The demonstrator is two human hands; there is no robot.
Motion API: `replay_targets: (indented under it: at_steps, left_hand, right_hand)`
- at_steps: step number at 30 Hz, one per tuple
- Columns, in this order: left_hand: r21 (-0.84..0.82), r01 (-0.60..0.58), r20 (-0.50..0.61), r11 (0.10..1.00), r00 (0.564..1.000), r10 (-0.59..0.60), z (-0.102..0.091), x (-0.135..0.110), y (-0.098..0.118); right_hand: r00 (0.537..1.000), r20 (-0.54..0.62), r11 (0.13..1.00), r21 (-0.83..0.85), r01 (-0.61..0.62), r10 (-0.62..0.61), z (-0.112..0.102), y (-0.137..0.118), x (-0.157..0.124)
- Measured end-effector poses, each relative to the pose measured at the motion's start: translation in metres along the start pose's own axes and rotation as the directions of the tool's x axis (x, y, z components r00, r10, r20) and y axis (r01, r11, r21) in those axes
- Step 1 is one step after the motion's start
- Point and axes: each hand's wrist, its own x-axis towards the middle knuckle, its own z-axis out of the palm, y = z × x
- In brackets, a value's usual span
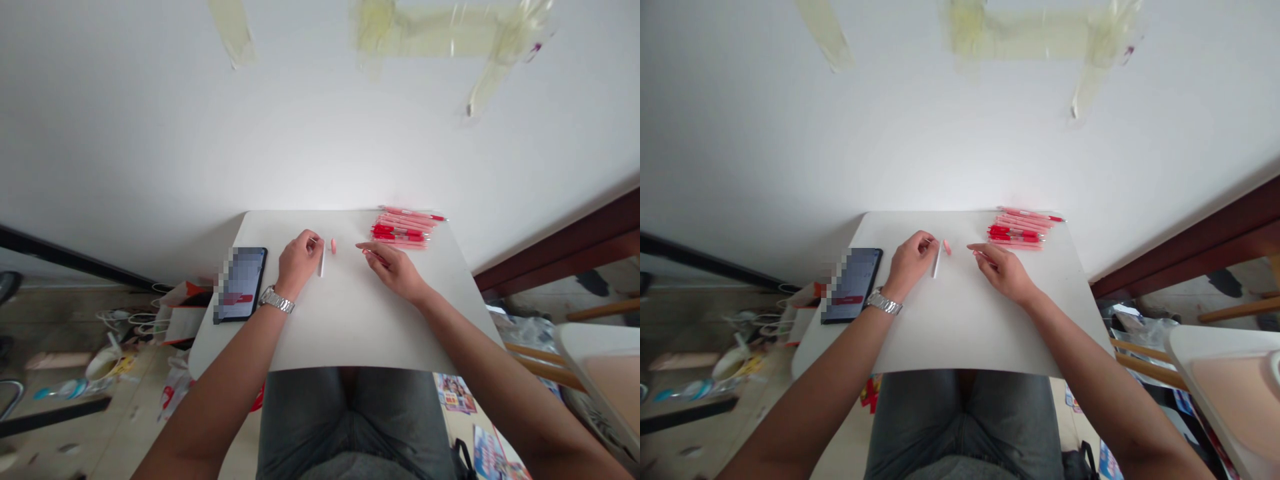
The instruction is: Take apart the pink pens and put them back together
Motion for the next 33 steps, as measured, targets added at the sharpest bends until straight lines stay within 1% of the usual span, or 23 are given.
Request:
replay_targets:
  at_steps: [6, 11, 16, 20, 26, 33]
  left_hand:
    - [-0.047, 0.014, -0.017, 0.999, 1.0, -0.015, -0.001, 0.002, -0.001]
    - [-0.069, 0.014, -0.021, 0.998, 1.0, -0.016, -0.001, 0.002, -0.002]
    - [-0.072, 0.006, -0.019, 0.997, 1.0, -0.007, -0.002, 0.002, -0.002]
    - [-0.077, 0.007, -0.021, 0.997, 1.0, -0.008, -0.002, 0.002, -0.003]
    - [-0.076, 0.004, -0.022, 0.997, 1.0, -0.006, -0.003, 0.001, -0.002]
    - [-0.072, 0.004, -0.013, 0.997, 1.0, -0.005, -0.003, 0.001, -0.001]
  right_hand:
    - [0.995, -0.031, 0.995, 0.019, -0.096, 0.097, 0.003, 0.005, -0.001]
    - [0.983, -0.077, 0.984, 0.085, -0.159, 0.166, 0.005, 0.009, 0.001]
    - [0.979, -0.13, 0.985, 0.098, -0.142, 0.154, 0.006, 0.015, 0.003]
    - [0.97, -0.16, 0.979, 0.117, -0.165, 0.182, 0.005, 0.017, 0.004]
    - [0.967, -0.139, 0.965, 0.183, -0.186, 0.213, 0.004, 0.015, 0.004]
    - [0.958, -0.157, 0.964, 0.157, -0.216, 0.241, 0.005, 0.021, 0.004]
